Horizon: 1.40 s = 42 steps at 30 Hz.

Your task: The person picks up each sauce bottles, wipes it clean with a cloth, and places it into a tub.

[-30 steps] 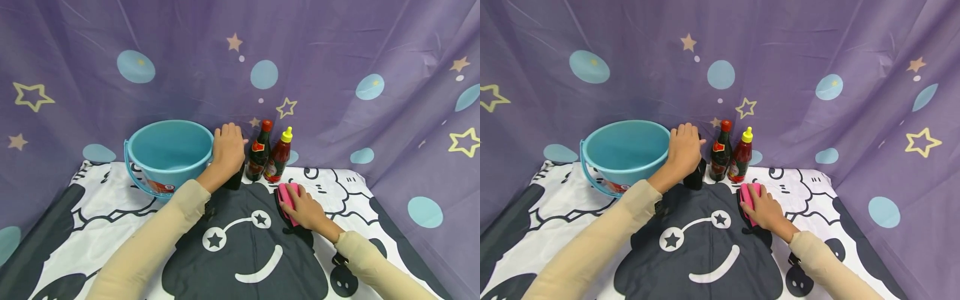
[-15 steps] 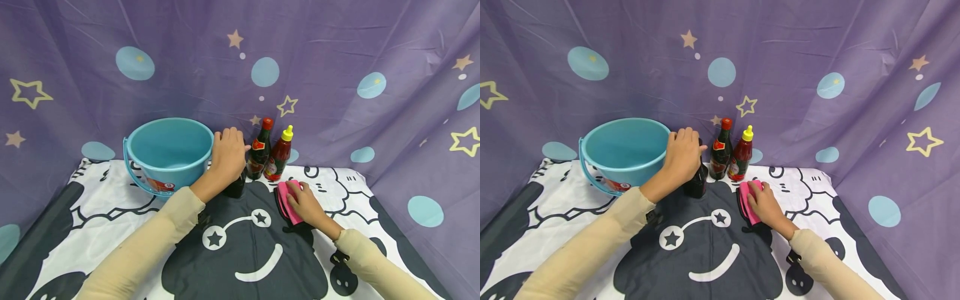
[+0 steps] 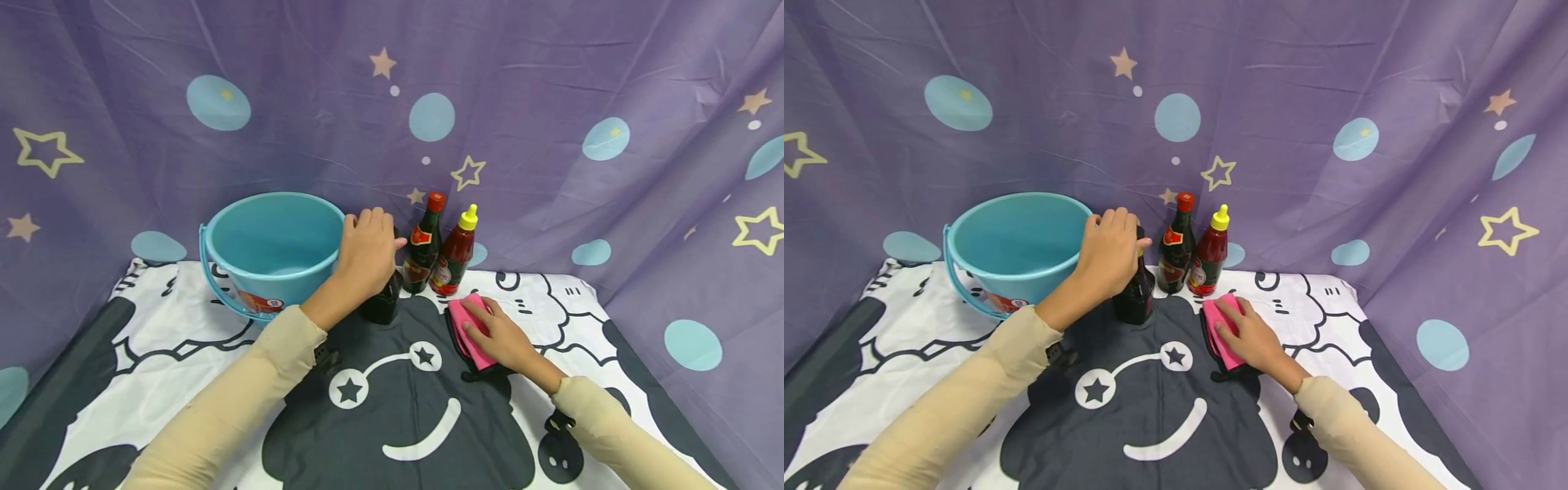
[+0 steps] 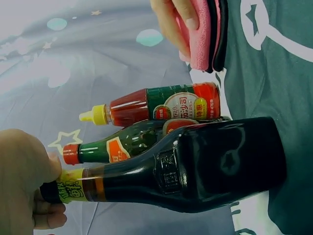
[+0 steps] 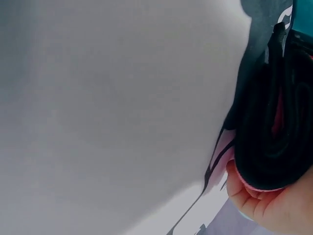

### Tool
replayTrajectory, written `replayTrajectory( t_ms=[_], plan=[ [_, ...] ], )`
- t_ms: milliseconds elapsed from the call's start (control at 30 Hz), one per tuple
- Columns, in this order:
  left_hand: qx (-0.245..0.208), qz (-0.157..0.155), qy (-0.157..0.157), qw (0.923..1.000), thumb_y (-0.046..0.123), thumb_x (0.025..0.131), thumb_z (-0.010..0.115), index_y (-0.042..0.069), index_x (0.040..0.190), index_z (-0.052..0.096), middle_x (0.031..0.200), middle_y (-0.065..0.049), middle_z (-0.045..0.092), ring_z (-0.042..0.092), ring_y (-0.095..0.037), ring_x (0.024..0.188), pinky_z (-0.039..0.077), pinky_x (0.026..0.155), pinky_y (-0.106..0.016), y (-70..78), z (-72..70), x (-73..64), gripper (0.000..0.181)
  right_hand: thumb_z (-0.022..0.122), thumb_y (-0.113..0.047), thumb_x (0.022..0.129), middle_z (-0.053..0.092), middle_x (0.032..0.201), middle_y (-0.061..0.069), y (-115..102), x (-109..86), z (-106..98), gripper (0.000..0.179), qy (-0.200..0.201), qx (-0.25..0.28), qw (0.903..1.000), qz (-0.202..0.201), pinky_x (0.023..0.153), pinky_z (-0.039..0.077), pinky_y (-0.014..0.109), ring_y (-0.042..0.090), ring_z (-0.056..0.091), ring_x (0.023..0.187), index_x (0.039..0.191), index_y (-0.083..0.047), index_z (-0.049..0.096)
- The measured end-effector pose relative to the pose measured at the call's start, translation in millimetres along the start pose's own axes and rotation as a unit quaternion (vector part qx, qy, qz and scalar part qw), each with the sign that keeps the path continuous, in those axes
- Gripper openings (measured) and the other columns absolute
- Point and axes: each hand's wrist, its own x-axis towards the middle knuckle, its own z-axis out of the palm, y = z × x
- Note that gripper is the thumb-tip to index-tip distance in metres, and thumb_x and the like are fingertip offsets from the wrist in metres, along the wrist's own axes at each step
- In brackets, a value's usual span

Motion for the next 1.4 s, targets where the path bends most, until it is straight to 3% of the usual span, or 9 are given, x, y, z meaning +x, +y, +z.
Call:
replayTrajectory(
  t_ms=[200, 367, 533, 667, 967, 1267, 1400],
  plan=[
    [-0.004, 0.020, -0.009, 0.9997, 0.041, 0.105, 0.051, 0.002, 0.104, 0.059, 0.095, -0.012, 0.055, 0.053, -0.029, 0.091, 0.043, 0.086, -0.045, -4.0, -1.1, 0.3, 0.040, 0.059, -0.039, 0.102, 0.041, 0.154, 0.026, -2, 2.3, 0, 0.055, 0.005, -0.006, 0.9999, -0.007, 0.100, 0.047, 0.066, 0.048, 0.059, 0.124, 0.153, -0.020, 0.049],
    [-0.037, 0.025, -0.053, 0.9976, 0.042, 0.105, 0.051, 0.002, 0.110, 0.058, 0.101, -0.012, 0.055, 0.054, -0.030, 0.098, 0.044, 0.091, -0.047, -10.5, -2.7, 3.1, 0.041, 0.059, -0.043, 0.101, 0.042, 0.153, 0.026, -5, 7.0, 3, 0.057, 0.001, -0.034, 0.9994, -0.008, 0.092, 0.052, 0.065, 0.048, 0.062, 0.119, 0.153, -0.024, 0.048],
    [-0.092, 0.037, -0.106, 0.9894, 0.044, 0.107, 0.046, 0.002, 0.121, 0.055, 0.110, -0.013, 0.054, 0.053, -0.031, 0.102, 0.046, 0.091, -0.046, -18.3, -2.7, 5.1, 0.044, 0.060, -0.044, 0.100, 0.043, 0.153, 0.025, -6, 8.3, 6, 0.057, 0.000, -0.060, 0.9982, -0.004, 0.086, 0.054, 0.062, 0.047, 0.063, 0.117, 0.153, -0.025, 0.049],
    [-0.138, 0.031, -0.130, 0.9813, 0.043, 0.107, 0.046, 0.002, 0.127, 0.054, 0.115, -0.013, 0.054, 0.053, -0.031, 0.105, 0.047, 0.091, -0.046, -23.5, -2.2, 4.0, 0.046, 0.060, -0.044, 0.100, 0.043, 0.154, 0.026, -8, 7.0, 9, 0.057, -0.007, -0.082, 0.9965, -0.010, 0.080, 0.057, 0.060, 0.046, 0.065, 0.115, 0.152, -0.025, 0.049],
    [-0.169, 0.039, -0.146, 0.9739, 0.043, 0.106, 0.050, 0.006, 0.127, 0.057, 0.117, -0.010, 0.056, 0.054, -0.030, 0.108, 0.045, 0.094, -0.047, -23.7, -7.2, 3.5, 0.043, 0.060, -0.043, 0.100, 0.043, 0.153, 0.027, -13, 4.0, 8, 0.058, -0.026, -0.094, 0.9951, -0.018, 0.079, 0.057, 0.060, 0.046, 0.065, 0.115, 0.154, -0.025, 0.047],
    [-0.220, 0.018, -0.179, 0.9588, 0.044, 0.105, 0.051, 0.007, 0.134, 0.054, 0.128, -0.010, 0.056, 0.054, -0.031, 0.116, 0.046, 0.099, -0.048, -23.9, -10.1, 6.1, 0.047, 0.064, -0.048, 0.096, 0.041, 0.155, 0.027, -15, 4.5, 8, 0.065, -0.026, -0.106, 0.9939, -0.017, 0.072, 0.057, 0.056, 0.046, 0.063, 0.119, 0.155, -0.024, 0.046],
    [-0.233, 0.014, -0.177, 0.9562, 0.043, 0.106, 0.051, 0.006, 0.134, 0.054, 0.128, -0.011, 0.057, 0.054, -0.032, 0.116, 0.047, 0.100, -0.049, -23.7, -9.3, 5.2, 0.046, 0.055, -0.045, 0.103, 0.040, 0.156, 0.026, -14, 5.2, 7, 0.056, -0.032, -0.087, 0.9956, -0.014, 0.079, 0.056, 0.060, 0.047, 0.061, 0.123, 0.154, -0.025, 0.046]
  ],
)
